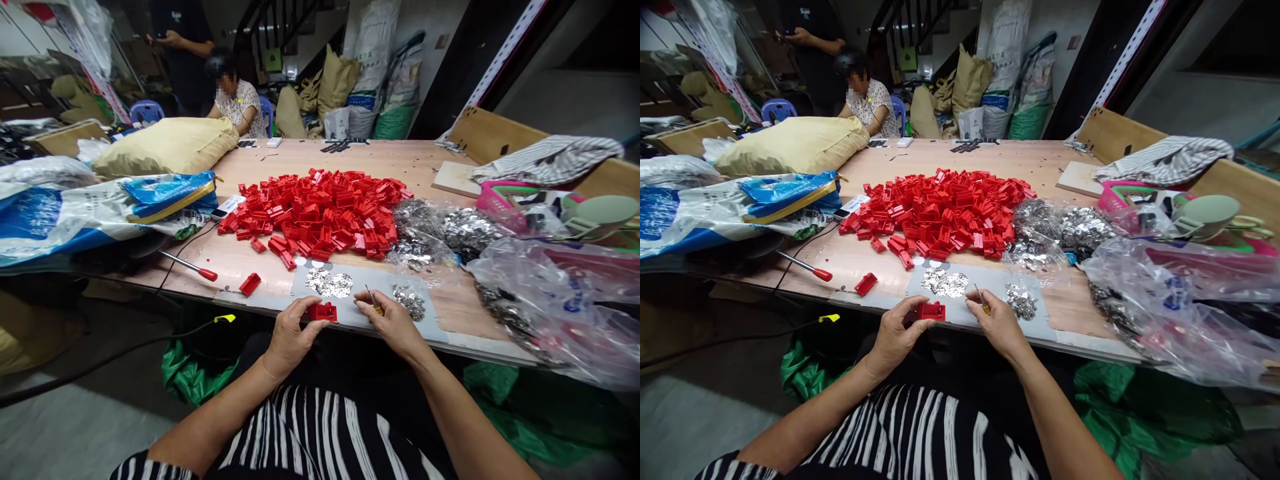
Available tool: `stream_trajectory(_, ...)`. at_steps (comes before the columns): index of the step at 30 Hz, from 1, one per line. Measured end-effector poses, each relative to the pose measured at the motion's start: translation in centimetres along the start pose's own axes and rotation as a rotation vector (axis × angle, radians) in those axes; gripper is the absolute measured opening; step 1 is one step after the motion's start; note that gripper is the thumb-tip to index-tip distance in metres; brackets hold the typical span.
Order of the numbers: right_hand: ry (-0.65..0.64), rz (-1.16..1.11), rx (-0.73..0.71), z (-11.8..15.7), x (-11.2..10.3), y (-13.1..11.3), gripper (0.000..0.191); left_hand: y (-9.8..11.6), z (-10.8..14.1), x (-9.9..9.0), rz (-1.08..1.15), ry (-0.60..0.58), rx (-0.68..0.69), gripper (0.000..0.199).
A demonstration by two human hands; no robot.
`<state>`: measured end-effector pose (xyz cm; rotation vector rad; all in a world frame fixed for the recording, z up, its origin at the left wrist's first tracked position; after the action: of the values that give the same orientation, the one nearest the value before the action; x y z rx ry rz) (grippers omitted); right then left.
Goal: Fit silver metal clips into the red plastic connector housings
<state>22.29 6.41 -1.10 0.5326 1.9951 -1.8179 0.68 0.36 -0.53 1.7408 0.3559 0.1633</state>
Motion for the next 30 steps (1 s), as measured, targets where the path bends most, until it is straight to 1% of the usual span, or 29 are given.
stream_trajectory(3,0.037,0.067,-0.051,-0.1,0.4,-0.2,0.022,-0.3,0.0,0.0,0.007,0.004,-0.021,0.034)
stream_trajectory(7,0.052,0.154,-0.122,-0.5,0.7,-0.1,0.016,-0.6,0.0,0.0,-0.003,-0.007,-0.047,0.032)
stream_trajectory(10,0.04,0.265,-0.184,-1.0,0.8,-0.2,0.015,-0.8,0.0,0.0,0.014,-0.025,-0.112,0.031)
stream_trajectory(15,-0.001,0.386,-0.245,-1.7,1.4,-0.7,0.016,-0.8,-0.2,0.3,0.195,-0.081,-0.29,0.036)
stream_trajectory(21,0.008,0.492,-0.282,-2.3,2.2,-1.2,0.011,-0.5,-0.3,0.5,0.421,-0.087,-0.454,0.043)
stream_trajectory(26,-0.009,0.502,-0.289,-2.5,2.2,-1.2,0.008,-0.3,-0.4,0.4,0.512,-0.072,-0.523,0.044)
stream_trajectory(30,0.013,0.407,-0.246,-2.2,1.8,-0.9,0.006,-0.1,-0.5,0.5,0.555,-0.069,-0.544,0.044)
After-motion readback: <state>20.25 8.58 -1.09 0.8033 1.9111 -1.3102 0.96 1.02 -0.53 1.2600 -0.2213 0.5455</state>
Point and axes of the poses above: each hand's wrist, its own z-axis away from the middle knuckle, its own x-axis out of the palm, y = z × x, the point moved 1 cm from there along -z, towards the middle knuckle, and after that the axes turned 12 degrees about y, right-handed, at the moved point
